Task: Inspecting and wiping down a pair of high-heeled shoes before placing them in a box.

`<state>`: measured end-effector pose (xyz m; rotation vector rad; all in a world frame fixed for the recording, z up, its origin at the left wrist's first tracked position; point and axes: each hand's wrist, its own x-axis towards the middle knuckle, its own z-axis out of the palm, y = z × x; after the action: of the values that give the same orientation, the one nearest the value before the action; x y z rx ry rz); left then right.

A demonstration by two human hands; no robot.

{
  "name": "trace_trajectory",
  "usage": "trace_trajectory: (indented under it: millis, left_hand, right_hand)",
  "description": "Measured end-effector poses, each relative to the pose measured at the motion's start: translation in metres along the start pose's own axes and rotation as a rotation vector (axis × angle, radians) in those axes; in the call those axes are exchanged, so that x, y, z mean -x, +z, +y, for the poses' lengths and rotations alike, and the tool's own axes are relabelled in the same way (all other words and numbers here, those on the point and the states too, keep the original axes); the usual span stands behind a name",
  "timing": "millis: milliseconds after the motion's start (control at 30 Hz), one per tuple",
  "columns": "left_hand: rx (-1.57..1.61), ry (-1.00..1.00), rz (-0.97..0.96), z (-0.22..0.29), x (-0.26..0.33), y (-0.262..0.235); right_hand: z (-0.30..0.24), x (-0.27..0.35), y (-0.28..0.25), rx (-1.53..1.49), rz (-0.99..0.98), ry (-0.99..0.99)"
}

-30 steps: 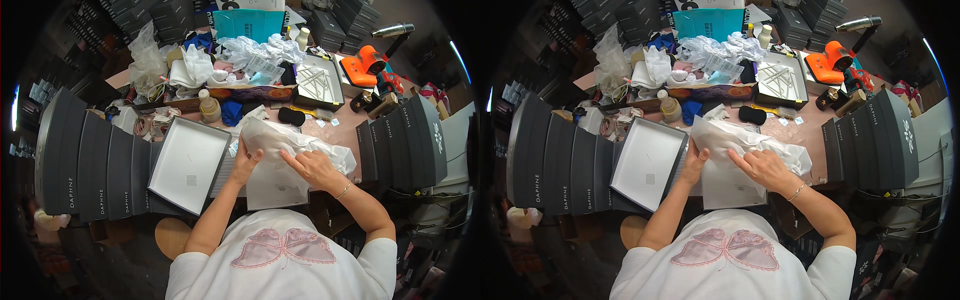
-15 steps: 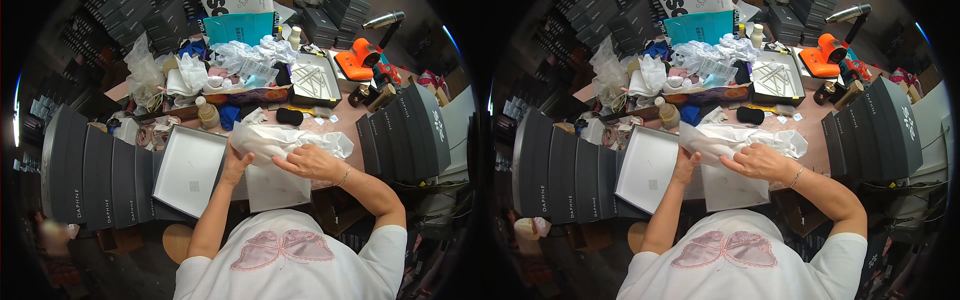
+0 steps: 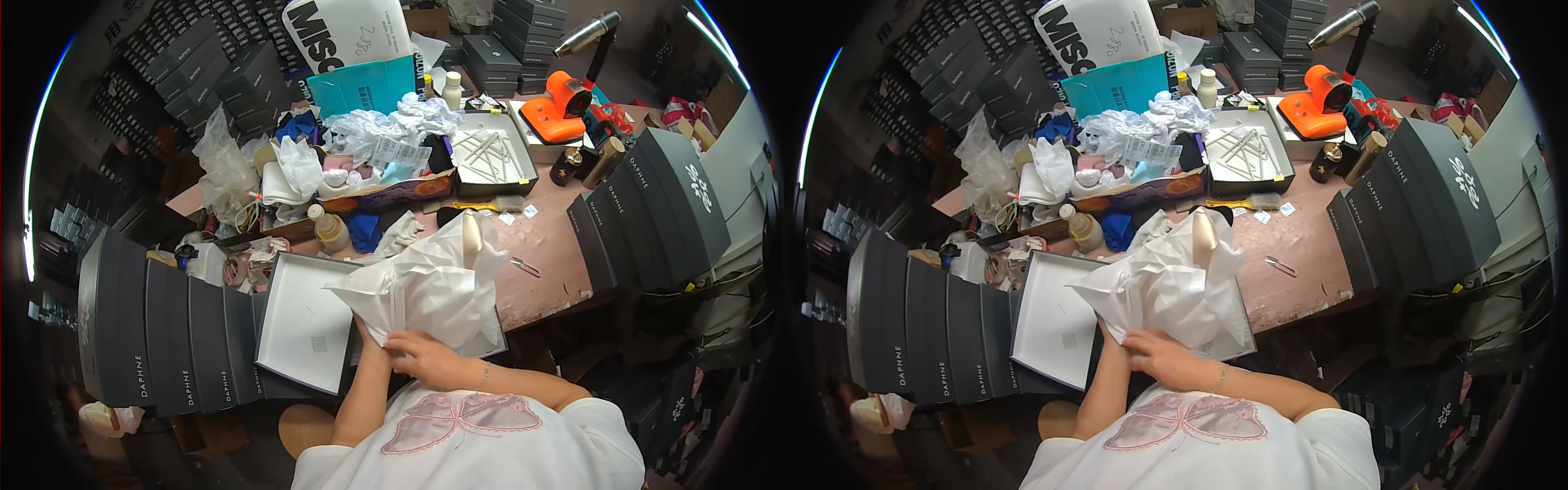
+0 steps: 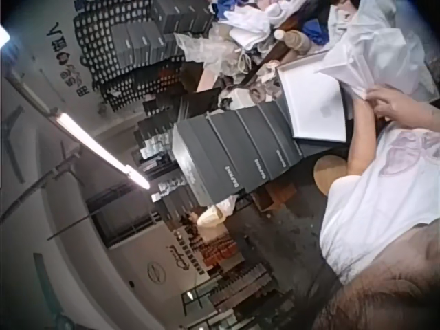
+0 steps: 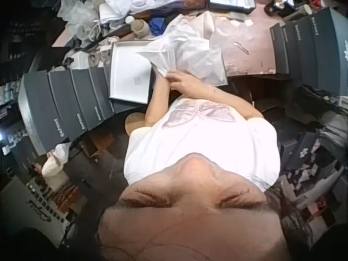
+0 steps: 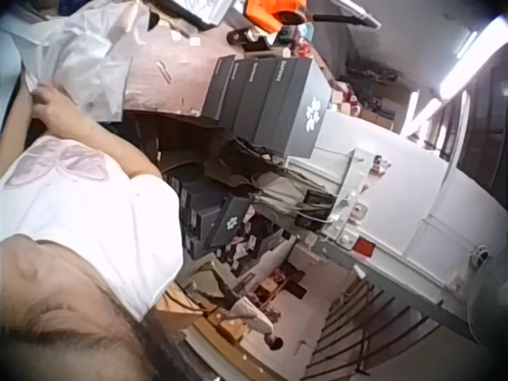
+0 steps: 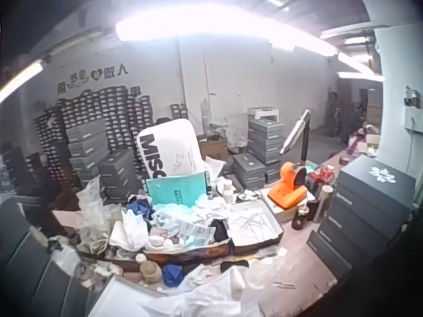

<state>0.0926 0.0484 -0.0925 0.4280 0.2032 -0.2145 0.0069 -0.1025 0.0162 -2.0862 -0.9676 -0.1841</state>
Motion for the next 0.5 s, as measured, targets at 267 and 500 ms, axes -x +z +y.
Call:
trace_trajectory:
  millis: [267,500]
  left_hand:
    - [-0.173,0.119,0.032,0.062,0.033,0.071]
    - [-0.948,0.705,0.176,0.117,0.008,0.116]
  right_hand:
    - [0.031,0.013,-0.132,-0.865,0.385,0.634]
    - [0.044,0.034,-0.160,-1.125,0.511,0.778]
